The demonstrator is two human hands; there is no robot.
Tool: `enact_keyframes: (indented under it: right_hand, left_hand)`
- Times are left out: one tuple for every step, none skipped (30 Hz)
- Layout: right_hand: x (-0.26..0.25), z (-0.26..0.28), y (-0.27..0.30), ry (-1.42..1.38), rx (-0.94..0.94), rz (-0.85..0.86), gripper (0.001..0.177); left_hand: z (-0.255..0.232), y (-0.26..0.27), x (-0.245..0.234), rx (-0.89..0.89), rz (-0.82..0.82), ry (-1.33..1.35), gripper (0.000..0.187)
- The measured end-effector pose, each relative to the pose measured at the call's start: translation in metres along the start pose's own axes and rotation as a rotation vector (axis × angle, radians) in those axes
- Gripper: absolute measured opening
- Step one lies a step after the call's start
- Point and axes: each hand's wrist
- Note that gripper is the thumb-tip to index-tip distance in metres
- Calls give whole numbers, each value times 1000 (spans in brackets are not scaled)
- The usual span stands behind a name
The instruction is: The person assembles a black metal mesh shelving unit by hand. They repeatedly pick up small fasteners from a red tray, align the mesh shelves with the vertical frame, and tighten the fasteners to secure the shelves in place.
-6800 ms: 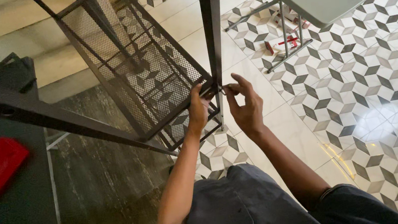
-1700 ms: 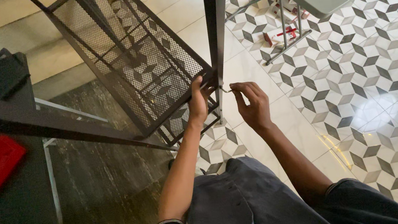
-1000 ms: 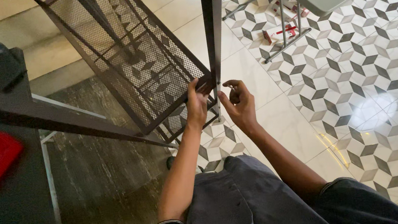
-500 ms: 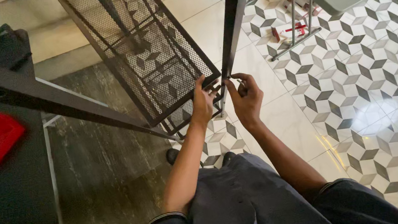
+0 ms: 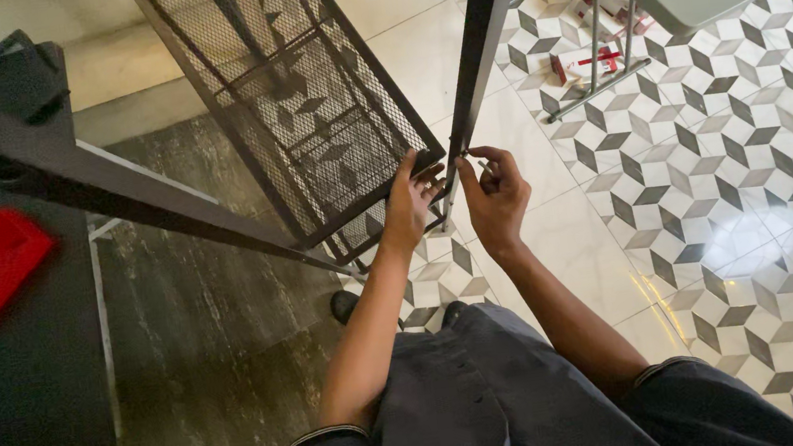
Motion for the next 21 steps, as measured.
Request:
enact_keyframes:
  right_hand:
    - [-1,-1,0,5,-10,-2,18]
    - [-2,-2,0,9,-21,-5,18]
    - [-2,-3,0,14,-32,-8,18]
    - [-2,-3,0,18,-21,-7,18]
    - [-2,-3,0,23,-11,-6,18]
    - [-3,-3,0,26,-2,-5,17]
    - [-3,-2,0,24,1,-1,17]
    - [-4,-1,1,22,4,3,17]
    - [-4,-1,1,20,7,7,17]
    - [-4,0,1,23,-13,6,17]
    - [-5,0,1,26,-33,5,17]
    - [-5,0,0,27,-54,5,17]
    - [-6,0,0,25,-48,10,17]
    - [-7,0,-1,24,-41,16,17]
    - [-7,0,0,23,-34,22,17]
    - [-7,0,0,23,-30,22,18]
    - [-7,-1,-1,22,-26,22,18]
    - [-7,0,-1,24,-21,22,18]
    - [-7,0,-1,26,-33,24,18]
    - [-7,-1,-1,29,-46,25,18]
    - [-8,-2,-2,32,-58,26,18]
  left_hand:
    - [1,1,0,-10,-4,14,47]
    - [2,2,1,-20,-7,28,47]
    - [2,3,2,-29,-10,42,48]
    - [2,3,3,-36,-24,43,49]
    - [2,4,5,-44,-39,45,50]
    - [2,6,7,-49,-52,46,51]
    - [1,8,8,-48,-44,47,53]
    - [0,11,9,-46,-36,48,55]
    - [-1,14,10,-44,-29,49,57]
    - [-1,17,11,-37,-24,52,58]
    - [-1,20,12,-29,-19,55,58]
    - [-1,22,14,-20,-13,58,59]
    - [-2,23,16,-14,-14,46,58]
    - [-2,24,17,-9,-16,35,58]
    - [-2,25,17,-5,-18,25,58]
    - [-3,25,17,-6,-20,28,55]
    - [-3,25,18,-8,-23,31,53]
    - [-2,26,18,-12,-26,34,51]
    - [-2,27,18,-8,-26,34,49]
    - [-1,27,17,-5,-26,33,48]
    - [0,27,16,-3,-26,33,47]
Point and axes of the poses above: each hand's wrist, its own y-axis away from the middle knuckle, its own x-axis out of the palm, z = x × y, and after that the axes turned 11 degrees about -z, right-handed
